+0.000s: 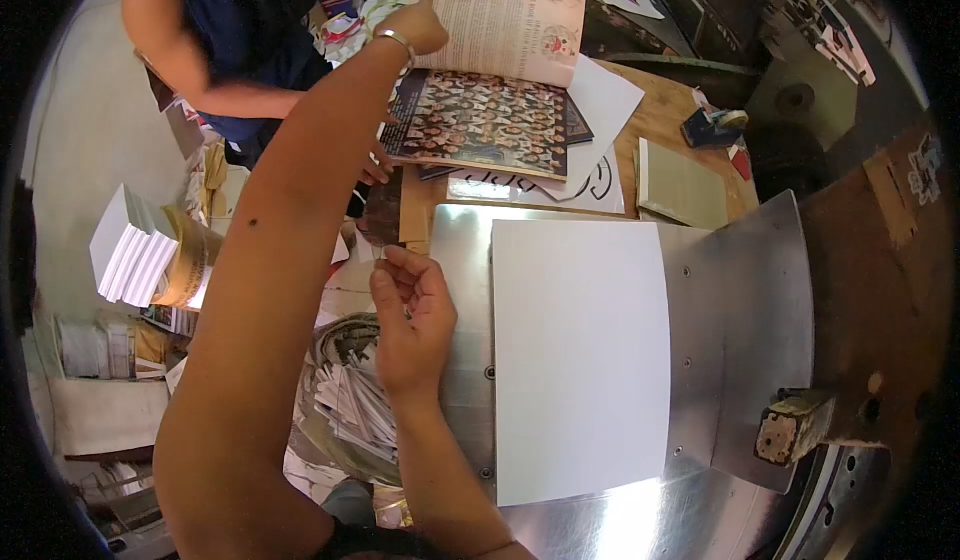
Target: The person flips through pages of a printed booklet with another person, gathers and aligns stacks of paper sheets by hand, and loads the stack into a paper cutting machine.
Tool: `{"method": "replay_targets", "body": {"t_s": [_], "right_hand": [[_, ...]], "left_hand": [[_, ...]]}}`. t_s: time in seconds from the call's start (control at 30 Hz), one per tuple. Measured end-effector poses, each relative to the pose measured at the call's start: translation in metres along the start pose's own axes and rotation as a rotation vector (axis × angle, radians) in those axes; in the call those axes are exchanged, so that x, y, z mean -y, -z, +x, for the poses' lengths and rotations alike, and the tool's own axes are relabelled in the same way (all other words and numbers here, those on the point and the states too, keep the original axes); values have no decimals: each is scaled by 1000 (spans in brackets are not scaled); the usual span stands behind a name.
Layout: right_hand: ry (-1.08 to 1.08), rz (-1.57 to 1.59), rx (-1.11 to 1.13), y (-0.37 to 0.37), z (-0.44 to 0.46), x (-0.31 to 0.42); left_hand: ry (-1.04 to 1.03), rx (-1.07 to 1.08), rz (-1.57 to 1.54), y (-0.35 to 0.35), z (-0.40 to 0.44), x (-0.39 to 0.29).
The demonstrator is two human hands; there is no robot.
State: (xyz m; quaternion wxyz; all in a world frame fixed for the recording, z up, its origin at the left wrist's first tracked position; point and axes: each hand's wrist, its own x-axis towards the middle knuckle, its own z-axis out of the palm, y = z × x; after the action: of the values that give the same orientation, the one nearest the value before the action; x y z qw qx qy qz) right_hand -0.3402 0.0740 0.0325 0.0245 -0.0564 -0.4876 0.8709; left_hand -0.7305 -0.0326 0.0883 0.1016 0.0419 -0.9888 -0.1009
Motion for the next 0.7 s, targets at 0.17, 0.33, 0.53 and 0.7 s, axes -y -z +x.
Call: {"method": "replay_targets", "body": {"t_s": [0.17,0.33,0.53,0.7], "right_hand": [[-8,-9,-2,-3,0,0],[45,-7,-11,0,1,1],[78,79,-38,0,0,3],[75,134,-66,-2,-3,10]], "left_hand": [[-75,0,32,-13,9,33],[-321,-202,-308,13,-114,-2],[-287,-52,-800,14,-292,27],[-71,-32,-903,-5,-411,54]]}}
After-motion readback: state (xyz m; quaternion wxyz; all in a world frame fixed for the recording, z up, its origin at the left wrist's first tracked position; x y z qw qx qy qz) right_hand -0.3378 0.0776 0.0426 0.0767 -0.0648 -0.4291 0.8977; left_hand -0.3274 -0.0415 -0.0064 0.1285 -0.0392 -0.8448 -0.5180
